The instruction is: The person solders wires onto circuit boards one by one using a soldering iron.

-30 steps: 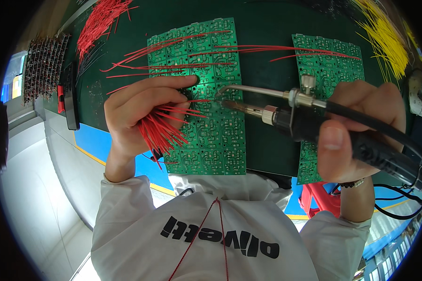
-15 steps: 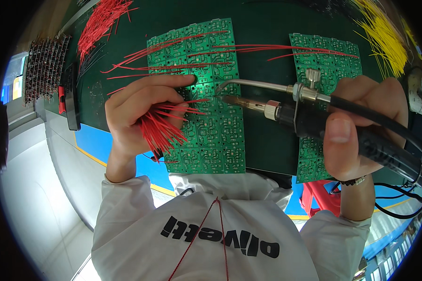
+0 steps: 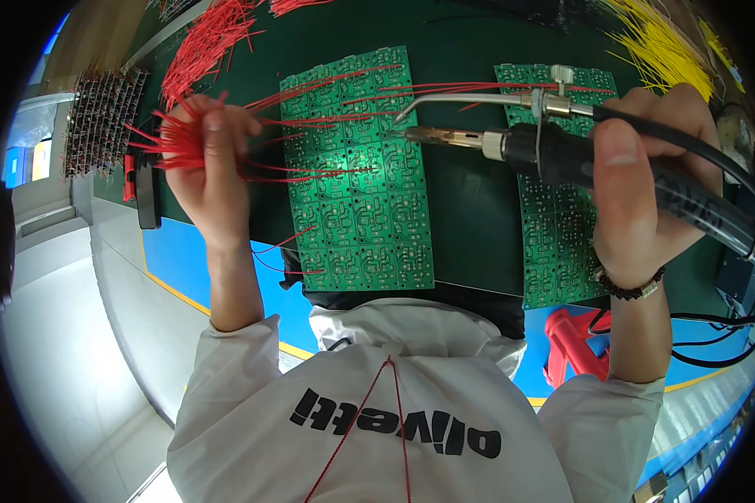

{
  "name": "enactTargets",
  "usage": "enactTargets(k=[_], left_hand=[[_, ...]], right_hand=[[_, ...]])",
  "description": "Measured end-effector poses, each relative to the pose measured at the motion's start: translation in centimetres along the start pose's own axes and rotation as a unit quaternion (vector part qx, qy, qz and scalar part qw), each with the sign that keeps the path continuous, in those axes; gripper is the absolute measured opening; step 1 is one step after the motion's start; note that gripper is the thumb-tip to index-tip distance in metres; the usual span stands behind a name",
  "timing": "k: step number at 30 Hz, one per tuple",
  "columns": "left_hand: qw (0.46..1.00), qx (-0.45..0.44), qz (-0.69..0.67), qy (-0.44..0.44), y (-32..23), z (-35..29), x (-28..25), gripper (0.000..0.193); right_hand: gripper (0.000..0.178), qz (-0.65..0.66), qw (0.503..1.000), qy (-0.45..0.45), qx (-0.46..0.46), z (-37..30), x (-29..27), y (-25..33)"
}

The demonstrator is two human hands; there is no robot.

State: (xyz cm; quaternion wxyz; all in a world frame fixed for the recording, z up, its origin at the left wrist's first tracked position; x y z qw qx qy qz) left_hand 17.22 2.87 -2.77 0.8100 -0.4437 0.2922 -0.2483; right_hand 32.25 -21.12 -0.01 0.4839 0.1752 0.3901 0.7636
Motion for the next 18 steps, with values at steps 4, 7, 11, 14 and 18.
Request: enactTargets(k=[4, 7, 11, 14, 18], left_hand=[[0.965, -0.007, -0.229, -0.128, -0.3, 1.1, -3.2, 0.006], [0.964, 0.003, -0.245, -0.104, -2.8, 1.1, -4.8, 0.003], [0.985, 0.106, 0.015, 0.133, -5.7, 0.2, 0.2, 0.016], [0.959, 0.144, 0.087, 0.228, -5.7, -0.2, 3.1, 0.016], [0.939, 0.18, 0.122, 0.267, -4.1, -0.8, 5.3, 0.015]], right_hand=[[0.012, -0.1, 0.995, -0.014, 0.012, 0.1, -1.5, -0.4], [0.012, -0.129, 0.991, -0.039, 0.025, 0.5, -1.5, 0.7], [0.012, -0.087, 0.996, -0.023, -0.001, 0.4, -1.9, 0.6], [0.014, -0.006, 0.996, -0.032, 0.087, -0.6, -1.8, -0.3], [0.017, 0.017, 0.997, -0.019, 0.075, -1.0, -1.5, -0.7]])
Point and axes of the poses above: each hand's wrist, its own z-axis towards the middle knuckle, its own x-axis out of the palm, y = z × x, the point moved 6 cm from there along z, towards the middle knuckle, and after that the axes turned 3 degrees about -x, right-handed, at the moved point
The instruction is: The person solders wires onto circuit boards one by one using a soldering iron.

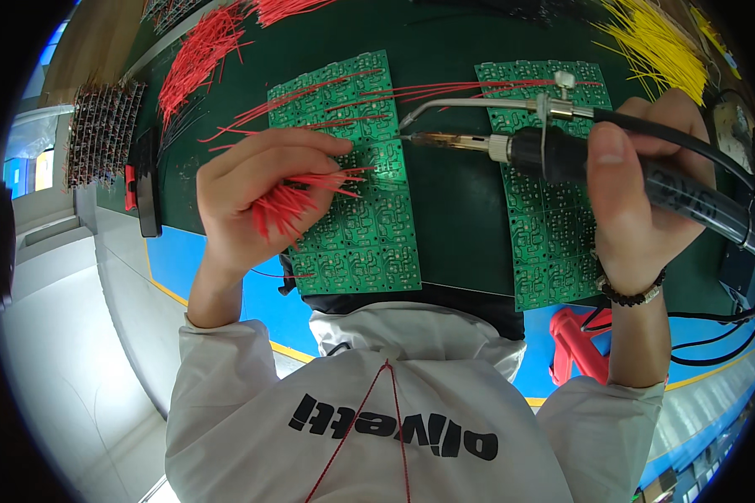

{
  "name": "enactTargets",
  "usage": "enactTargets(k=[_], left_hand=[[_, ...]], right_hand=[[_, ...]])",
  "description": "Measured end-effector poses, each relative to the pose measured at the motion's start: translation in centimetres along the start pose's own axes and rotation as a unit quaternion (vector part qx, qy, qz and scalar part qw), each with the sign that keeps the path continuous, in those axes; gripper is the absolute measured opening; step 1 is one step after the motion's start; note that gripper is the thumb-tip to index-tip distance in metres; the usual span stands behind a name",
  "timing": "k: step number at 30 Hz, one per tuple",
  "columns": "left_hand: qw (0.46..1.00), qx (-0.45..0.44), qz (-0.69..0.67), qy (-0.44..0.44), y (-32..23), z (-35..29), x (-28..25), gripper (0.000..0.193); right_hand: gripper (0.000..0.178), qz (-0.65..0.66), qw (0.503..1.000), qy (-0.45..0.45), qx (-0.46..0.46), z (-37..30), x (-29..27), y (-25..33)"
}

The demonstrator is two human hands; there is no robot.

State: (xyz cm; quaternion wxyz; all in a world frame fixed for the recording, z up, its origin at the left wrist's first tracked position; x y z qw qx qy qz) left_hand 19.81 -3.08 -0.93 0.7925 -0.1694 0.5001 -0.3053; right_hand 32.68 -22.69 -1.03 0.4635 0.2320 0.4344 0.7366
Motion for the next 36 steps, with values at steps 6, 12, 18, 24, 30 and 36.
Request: enactTargets(k=[6, 12, 18, 24, 30, 36], left_hand=[[0.999, 0.029, 0.035, 0.011, 0.6, -0.3, 1.6, 0.015], [0.998, 0.04, 0.058, 0.005, 0.6, -0.4, 2.0, 0.016], [0.996, 0.037, 0.081, 0.001, 0.5, -0.6, 1.9, 0.017], [0.995, 0.044, 0.085, -0.002, 0.5, -0.5, 1.9, 0.016], [0.995, 0.06, 0.084, -0.01, 0.6, -0.6, 1.9, 0.016], [0.995, 0.058, 0.086, -0.009, 0.6, -0.7, 1.9, 0.017]], right_hand=[[0.02, -0.048, 0.997, 0.013, -0.053, -0.2, 0.2, -0.3], [0.02, -0.033, 0.998, 0.041, -0.033, -0.4, 0.0, -1.0], [0.02, -0.008, 0.998, 0.058, 0.013, -0.5, 0.2, -1.2], [0.022, -0.003, 0.997, 0.067, 0.028, -0.6, 0.3, -1.4], [0.022, -0.015, 0.996, 0.08, 0.019, -0.5, 0.5, -1.4], [0.022, -0.007, 0.996, 0.083, 0.0, -0.5, 0.7, -1.2]])
Point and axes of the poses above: each hand's wrist, its own z-axis towards the middle knuckle, its own x-axis out of the palm, y = z × x, the point moved 6 cm from there along z, towards the middle knuckle, and after that the axes turned 3 degrees about -x, right-handed, at the moved point
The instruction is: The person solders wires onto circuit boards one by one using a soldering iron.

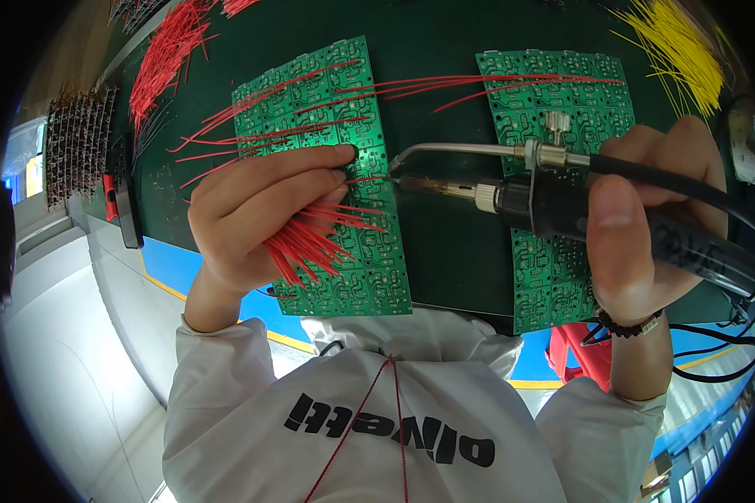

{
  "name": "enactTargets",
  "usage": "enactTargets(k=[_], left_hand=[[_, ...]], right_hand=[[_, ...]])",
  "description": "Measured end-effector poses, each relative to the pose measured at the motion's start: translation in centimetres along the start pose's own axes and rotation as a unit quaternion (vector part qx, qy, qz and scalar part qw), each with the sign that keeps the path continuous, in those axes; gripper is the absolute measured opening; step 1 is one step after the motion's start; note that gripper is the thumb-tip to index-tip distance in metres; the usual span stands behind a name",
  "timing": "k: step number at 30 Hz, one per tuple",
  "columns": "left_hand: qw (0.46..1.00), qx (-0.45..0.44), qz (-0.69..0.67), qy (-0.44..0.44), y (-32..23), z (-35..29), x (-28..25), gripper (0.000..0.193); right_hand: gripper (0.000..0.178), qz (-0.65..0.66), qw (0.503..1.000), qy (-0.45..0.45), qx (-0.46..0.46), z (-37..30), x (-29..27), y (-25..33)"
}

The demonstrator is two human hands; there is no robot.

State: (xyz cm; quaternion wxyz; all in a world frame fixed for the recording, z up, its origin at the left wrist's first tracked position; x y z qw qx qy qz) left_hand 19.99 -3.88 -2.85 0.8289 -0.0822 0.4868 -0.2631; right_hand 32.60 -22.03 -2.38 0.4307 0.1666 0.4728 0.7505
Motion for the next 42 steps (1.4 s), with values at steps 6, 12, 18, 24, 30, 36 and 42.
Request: enactTargets(k=[6, 12, 18, 24, 30, 36, 42], left_hand=[[1.0, -0.01, 0.002, 0.003, 0.0, 0.0, 0.1, 0.017], [1.0, -0.012, 0.005, 0.003, 0.0, 0.0, 0.1, 0.016], [1.0, -0.009, 0.005, 0.0, -0.1, 0.0, 0.0, 0.016], [1.0, -0.008, 0.005, -0.009, -0.1, -0.1, 0.2, 0.016], [0.998, -0.044, -0.02, -0.032, 0.2, 0.1, -0.4, 0.011], [0.994, -0.069, -0.043, -0.068, 0.7, 0.1, -1.4, 0.012], [0.996, -0.074, -0.024, -0.041, -0.1, 0.0, -0.8, 0.013]], right_hand=[[0.024, -0.04, 0.997, -0.019, 0.061, -0.3, -0.1, 0.0], [0.022, -0.003, 1.0, 0.008, -0.015, 0.1, 0.0, 0.1], [0.021, -0.026, 0.998, -0.049, -0.023, 0.1, -0.6, 0.2], [0.021, -0.046, 0.993, -0.107, 0.0, 0.3, -1.2, 0.5], [0.02, -0.045, 0.989, -0.143, 0.02, 0.5, -1.0, 1.1], [0.019, -0.002, 0.989, -0.148, 0.026, 0.3, -1.7, 0.4], [0.016, 0.021, 0.991, -0.133, 0.027, 0.1, -1.2, 0.9]])
Point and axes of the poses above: each hand's wrist, its own z-axis towards the middle knuckle, its own x-axis out of the palm, y = z × x, the point moved 6 cm from there along z, towards the middle knuckle, and after that the axes turned 3 degrees about -x, right-handed, at the moved point
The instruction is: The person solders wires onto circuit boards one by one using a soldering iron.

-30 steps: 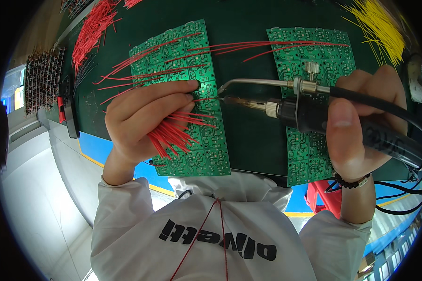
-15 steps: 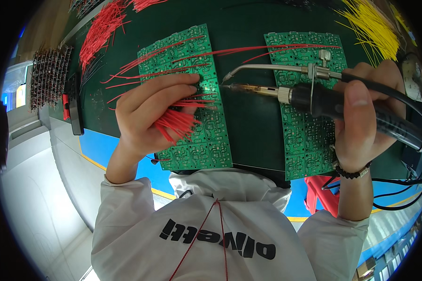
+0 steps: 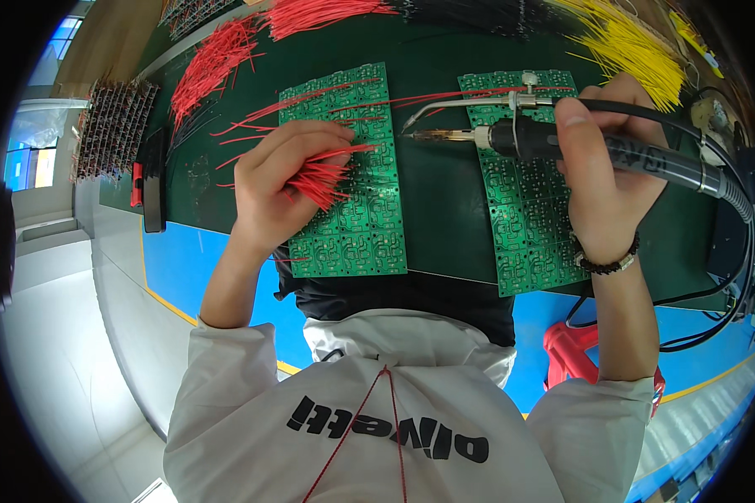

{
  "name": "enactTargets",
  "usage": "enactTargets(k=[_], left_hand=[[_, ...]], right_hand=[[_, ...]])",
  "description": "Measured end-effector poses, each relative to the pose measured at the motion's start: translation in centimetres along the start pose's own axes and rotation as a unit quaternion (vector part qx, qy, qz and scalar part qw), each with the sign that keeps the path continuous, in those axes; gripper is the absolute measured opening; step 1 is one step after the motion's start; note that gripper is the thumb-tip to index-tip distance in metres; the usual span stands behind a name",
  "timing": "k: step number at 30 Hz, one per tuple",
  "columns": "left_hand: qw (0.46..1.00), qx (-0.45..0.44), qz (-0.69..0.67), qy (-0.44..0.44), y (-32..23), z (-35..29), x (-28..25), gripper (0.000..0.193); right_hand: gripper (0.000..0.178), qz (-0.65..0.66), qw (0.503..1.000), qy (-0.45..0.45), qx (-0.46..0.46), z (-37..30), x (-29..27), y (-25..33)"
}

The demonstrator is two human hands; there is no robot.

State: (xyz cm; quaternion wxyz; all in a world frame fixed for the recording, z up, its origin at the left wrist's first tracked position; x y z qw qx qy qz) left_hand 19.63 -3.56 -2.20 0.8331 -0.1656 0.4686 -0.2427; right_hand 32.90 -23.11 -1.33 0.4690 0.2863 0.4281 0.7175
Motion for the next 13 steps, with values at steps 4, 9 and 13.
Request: enactTargets(k=[4, 9, 13], left_hand=[[0.999, 0.034, 0.006, 0.005, -0.26, -0.09, 0.18, 0.014], [0.998, 0.055, 0.036, 0.024, -0.41, -0.21, 0.49, 0.016], [0.997, 0.062, 0.03, 0.024, -0.02, -0.22, 0.79, 0.015]], right_hand=[[0.016, 0.033, 0.999, 0.017, 0.003, -0.18, 0.55, -0.01], [0.016, 0.019, 0.998, 0.051, -0.018, -0.14, 0.77, -0.02], [0.015, 0.048, 0.996, 0.066, -0.029, -0.07, 0.77, -0.41]])
Point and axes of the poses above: each hand's wrist, its own z-axis towards the middle knuckle, its own x-axis out of the palm, y = z × x, the point moved 6 cm from there along z, towards the middle knuckle, and after that the axes turned 3 degrees about -x, right-handed, at the moved point
